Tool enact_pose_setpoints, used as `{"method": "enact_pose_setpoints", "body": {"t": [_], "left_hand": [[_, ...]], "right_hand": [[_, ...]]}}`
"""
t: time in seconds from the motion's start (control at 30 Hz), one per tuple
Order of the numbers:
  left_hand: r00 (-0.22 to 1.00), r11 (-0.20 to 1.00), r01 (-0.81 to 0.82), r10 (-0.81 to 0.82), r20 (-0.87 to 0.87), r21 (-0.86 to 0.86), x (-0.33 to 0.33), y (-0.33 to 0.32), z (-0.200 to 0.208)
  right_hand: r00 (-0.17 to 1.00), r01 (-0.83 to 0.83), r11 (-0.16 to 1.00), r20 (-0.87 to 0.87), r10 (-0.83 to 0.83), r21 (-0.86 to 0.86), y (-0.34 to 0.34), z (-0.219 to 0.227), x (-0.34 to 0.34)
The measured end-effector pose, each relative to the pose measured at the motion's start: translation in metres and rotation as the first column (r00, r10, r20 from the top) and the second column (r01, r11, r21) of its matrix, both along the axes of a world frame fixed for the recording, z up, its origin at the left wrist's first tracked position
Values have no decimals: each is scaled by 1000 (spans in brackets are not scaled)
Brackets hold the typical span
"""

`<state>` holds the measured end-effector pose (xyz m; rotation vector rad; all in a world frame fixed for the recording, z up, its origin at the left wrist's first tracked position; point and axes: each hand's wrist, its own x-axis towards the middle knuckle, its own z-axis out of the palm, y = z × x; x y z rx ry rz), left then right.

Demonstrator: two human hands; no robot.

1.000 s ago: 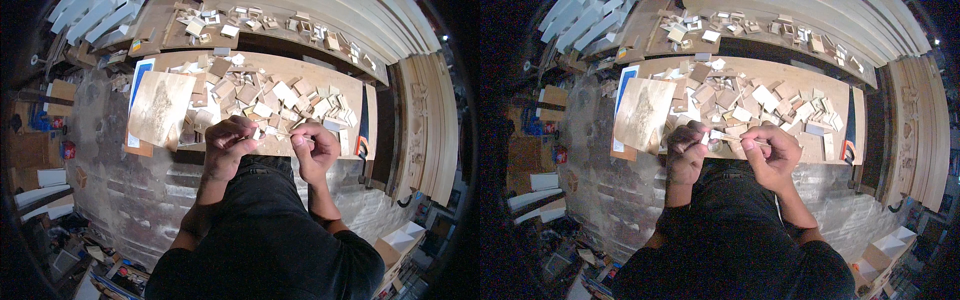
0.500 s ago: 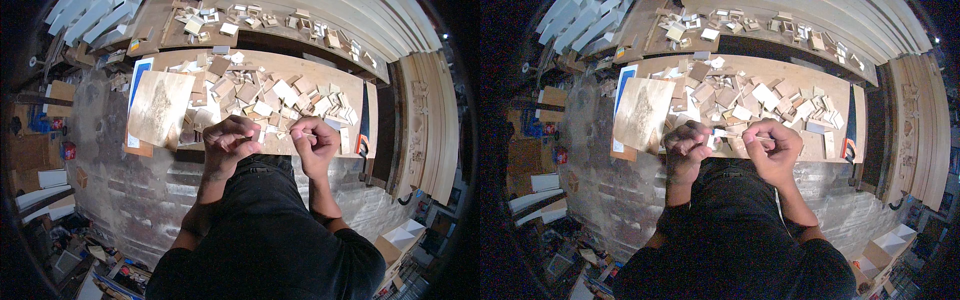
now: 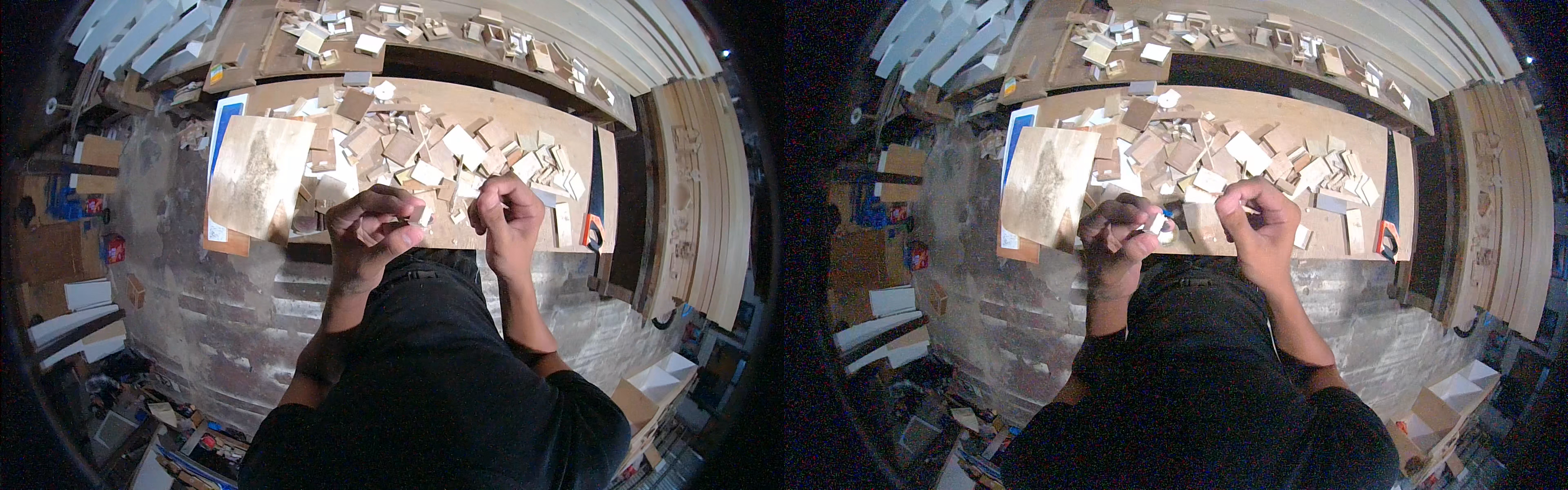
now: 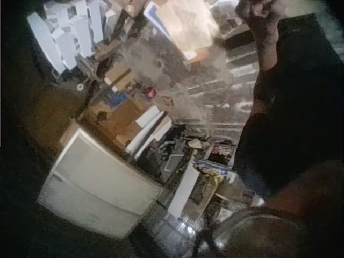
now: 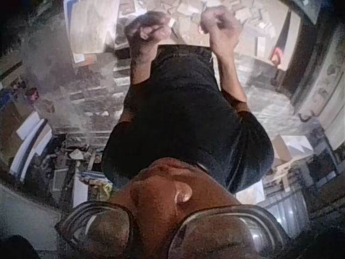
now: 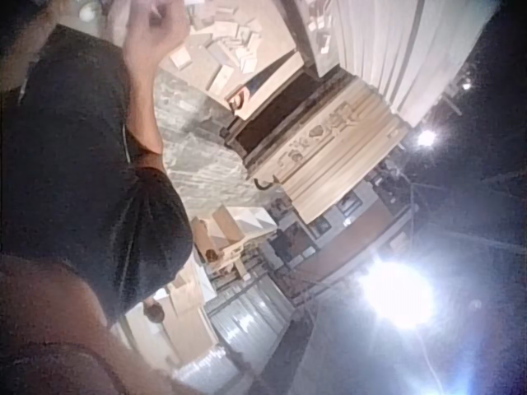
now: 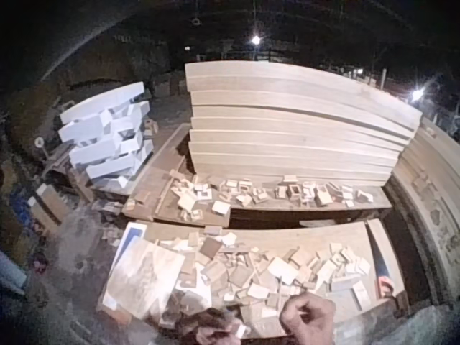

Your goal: The person fits and glues small pieces of wood together by hand to assemble a small box on a workbench covered in scraps.

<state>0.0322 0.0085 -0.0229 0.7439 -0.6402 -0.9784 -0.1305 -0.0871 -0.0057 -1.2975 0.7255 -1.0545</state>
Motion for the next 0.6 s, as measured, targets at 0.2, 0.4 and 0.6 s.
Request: {"method": "enact_pose_setpoints", "body": {"t": [0.2, 0.4, 0.6], "left_hand": [[999, 999, -30, 29, 43, 38, -3, 3, 0], [991, 996, -77, 71, 111, 45, 0, 4, -1], [992, 991, -114, 110, 68, 71, 7, 8, -8]], "right_hand": [[996, -86, 995, 5, 86, 58, 3, -8, 4], [952, -303, 938, 16, 304, 168, 6, 6, 4], [957, -243, 970, -157, 245, 34, 14, 8, 2]]}}
